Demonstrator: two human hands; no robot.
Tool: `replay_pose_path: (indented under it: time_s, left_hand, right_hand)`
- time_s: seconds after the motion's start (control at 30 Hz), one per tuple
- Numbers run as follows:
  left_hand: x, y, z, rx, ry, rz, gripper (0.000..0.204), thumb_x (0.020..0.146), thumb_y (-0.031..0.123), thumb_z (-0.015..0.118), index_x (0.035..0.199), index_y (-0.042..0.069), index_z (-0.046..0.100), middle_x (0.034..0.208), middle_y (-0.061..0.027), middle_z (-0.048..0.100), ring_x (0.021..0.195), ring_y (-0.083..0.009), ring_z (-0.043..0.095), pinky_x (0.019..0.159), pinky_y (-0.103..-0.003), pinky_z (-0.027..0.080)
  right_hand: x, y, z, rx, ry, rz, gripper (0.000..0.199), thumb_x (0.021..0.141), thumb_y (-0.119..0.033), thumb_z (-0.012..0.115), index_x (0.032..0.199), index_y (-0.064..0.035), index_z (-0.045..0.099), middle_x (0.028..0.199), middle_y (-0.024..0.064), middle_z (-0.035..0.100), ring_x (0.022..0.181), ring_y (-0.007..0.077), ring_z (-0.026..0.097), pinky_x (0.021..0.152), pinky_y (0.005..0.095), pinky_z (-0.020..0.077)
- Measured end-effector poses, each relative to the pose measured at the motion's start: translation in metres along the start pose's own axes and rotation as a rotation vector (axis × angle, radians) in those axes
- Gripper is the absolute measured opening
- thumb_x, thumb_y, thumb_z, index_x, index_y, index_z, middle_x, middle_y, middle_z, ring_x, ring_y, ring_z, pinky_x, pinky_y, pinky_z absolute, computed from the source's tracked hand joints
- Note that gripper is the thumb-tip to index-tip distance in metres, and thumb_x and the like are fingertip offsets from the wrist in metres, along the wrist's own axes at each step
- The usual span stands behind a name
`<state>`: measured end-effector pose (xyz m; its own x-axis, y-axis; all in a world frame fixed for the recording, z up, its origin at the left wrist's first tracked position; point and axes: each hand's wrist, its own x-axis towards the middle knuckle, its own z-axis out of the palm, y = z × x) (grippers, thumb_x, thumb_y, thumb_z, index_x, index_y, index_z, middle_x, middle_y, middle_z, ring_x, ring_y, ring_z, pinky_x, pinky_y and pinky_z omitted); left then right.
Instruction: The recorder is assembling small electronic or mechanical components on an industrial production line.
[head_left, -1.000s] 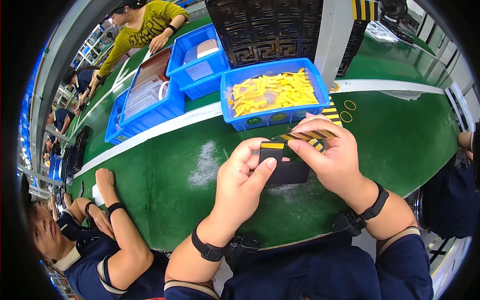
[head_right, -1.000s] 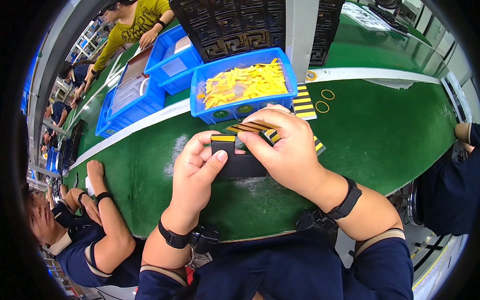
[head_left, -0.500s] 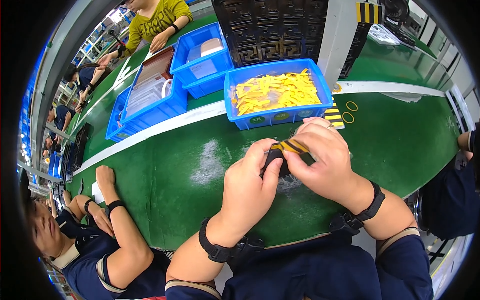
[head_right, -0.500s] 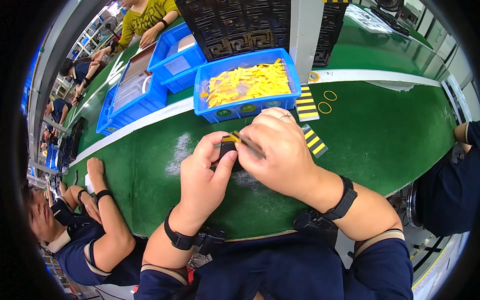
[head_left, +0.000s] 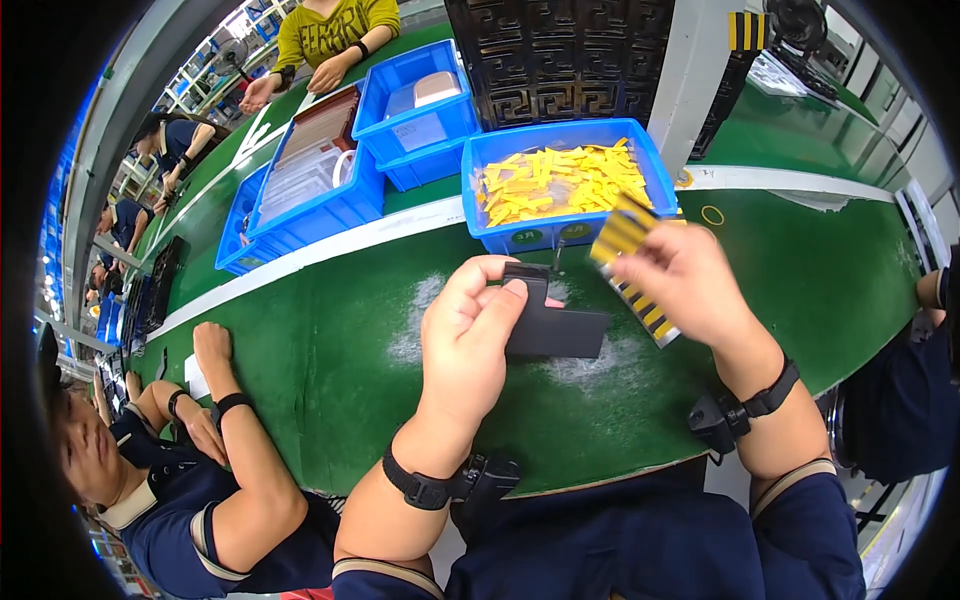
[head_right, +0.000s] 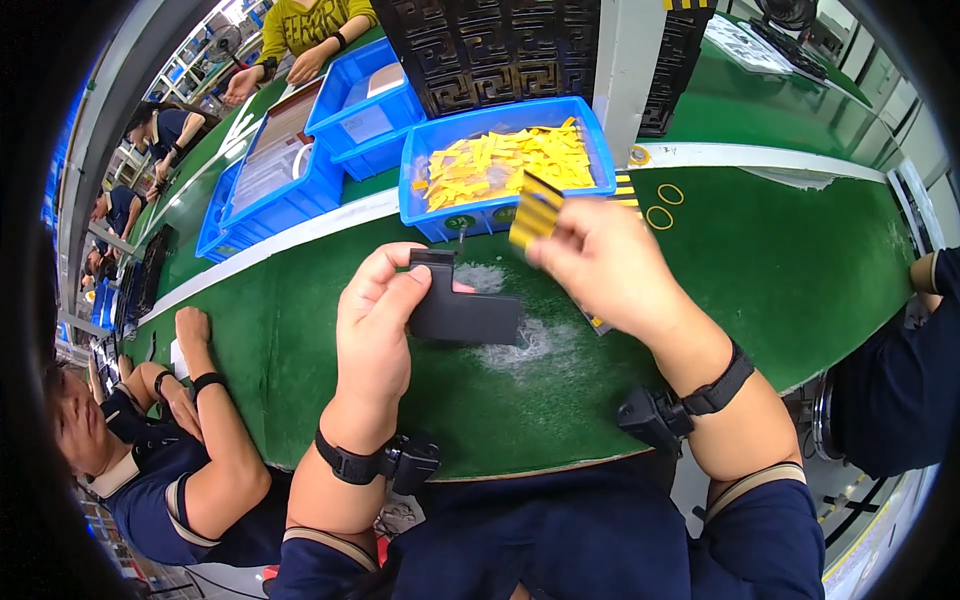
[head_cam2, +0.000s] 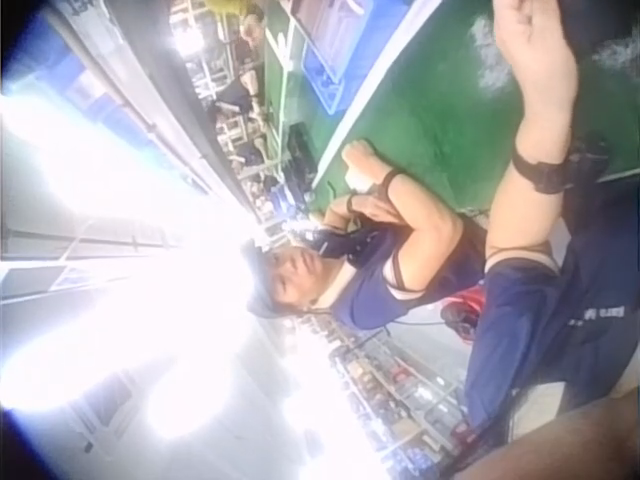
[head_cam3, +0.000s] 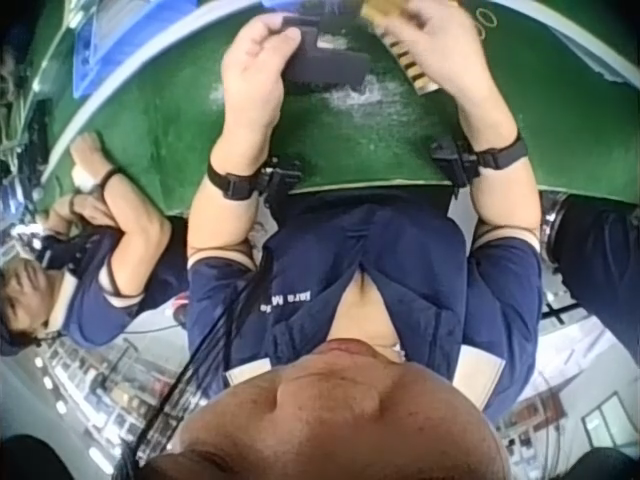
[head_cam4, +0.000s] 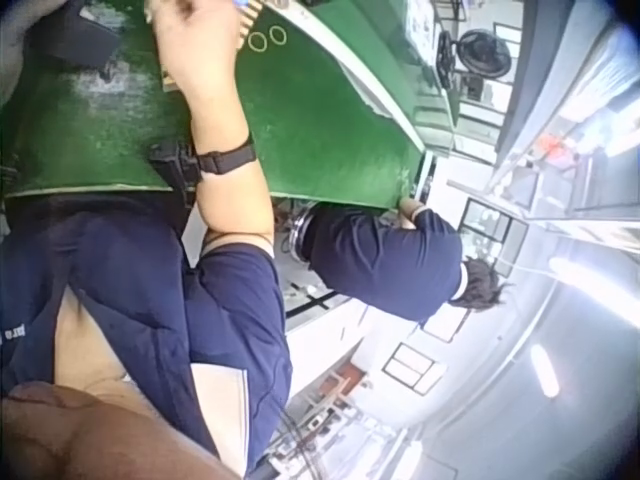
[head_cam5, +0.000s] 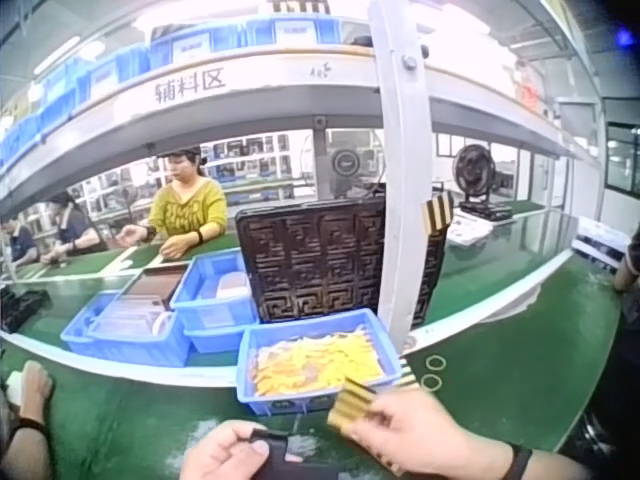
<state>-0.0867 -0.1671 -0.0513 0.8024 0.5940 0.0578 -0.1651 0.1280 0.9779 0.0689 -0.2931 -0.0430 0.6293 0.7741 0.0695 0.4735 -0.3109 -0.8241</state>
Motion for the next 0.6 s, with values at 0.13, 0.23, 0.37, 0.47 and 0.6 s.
replay_pose_path:
  time_s: [0.13, 0.23, 0.37, 0.47, 0.6]
  left_hand:
    - [0.001, 0.004, 0.001, -0.036, 0.070, 0.017, 0.013, 0.084, 0.010, 0.044, 0.089, 0.001, 0.051, 0.071, -0.0113, 0.061, 0.064, -0.0173, 0.062, 0.060, -0.026, 0.050]
    - [0.001, 0.006, -0.002, -0.014, 0.061, 0.014, 0.013, 0.083, 0.009, 0.043, 0.087, 0.001, 0.052, 0.067, -0.0110, 0.060, 0.061, -0.0168, 0.061, 0.059, -0.025, 0.049]
    - [-0.001, 0.006, -0.005, -0.021, 0.021, 0.034, 0.013, 0.084, 0.004, 0.043, 0.084, -0.001, 0.055, 0.068, -0.0087, 0.060, 0.061, -0.0117, 0.060, 0.056, -0.022, 0.048]
    - [-0.005, 0.006, 0.006, 0.060, 0.012, 0.034, 0.011, 0.084, 0.003, 0.045, 0.085, -0.002, 0.055, 0.067, -0.0066, 0.060, 0.062, -0.0108, 0.060, 0.055, -0.021, 0.047]
    - [-0.009, 0.002, 0.012, 0.267, -0.064, 0.048, 0.010, 0.085, 0.003, 0.045, 0.085, -0.001, 0.054, 0.071, -0.0051, 0.058, 0.062, -0.0095, 0.057, 0.058, -0.020, 0.045]
  right_hand:
    - [-0.005, 0.003, 0.010, -0.067, -0.443, -0.086, 0.023, 0.068, -0.009, 0.065, 0.078, 0.0018, 0.046, 0.065, 0.0122, 0.057, 0.064, 0.0279, 0.058, 0.059, 0.0350, 0.0453]
    - [-0.011, 0.003, 0.012, -0.207, -0.523, -0.180, 0.056, 0.067, -0.005, 0.066, 0.117, 0.0036, 0.044, 0.065, 0.0080, 0.057, 0.057, 0.0157, 0.058, 0.051, 0.0280, 0.0443]
    - [-0.017, -0.009, 0.011, -0.257, -0.441, -0.138, 0.050, 0.069, -0.011, 0.064, 0.115, 0.0018, 0.047, 0.068, 0.0122, 0.057, 0.063, 0.0265, 0.058, 0.060, 0.0342, 0.0459]
    - [-0.017, -0.012, 0.012, 0.022, 0.177, -0.315, 0.026, 0.070, -0.003, 0.062, 0.096, -0.0008, 0.060, 0.067, 0.0080, 0.055, 0.058, 0.0185, 0.055, 0.057, 0.0279, 0.0459]
    - [-0.017, -0.011, 0.015, -0.013, 0.312, -0.706, 0.013, 0.067, 0.002, 0.063, 0.079, -0.0026, 0.063, 0.075, 0.0073, 0.057, 0.066, 0.0203, 0.056, 0.059, 0.0289, 0.0454]
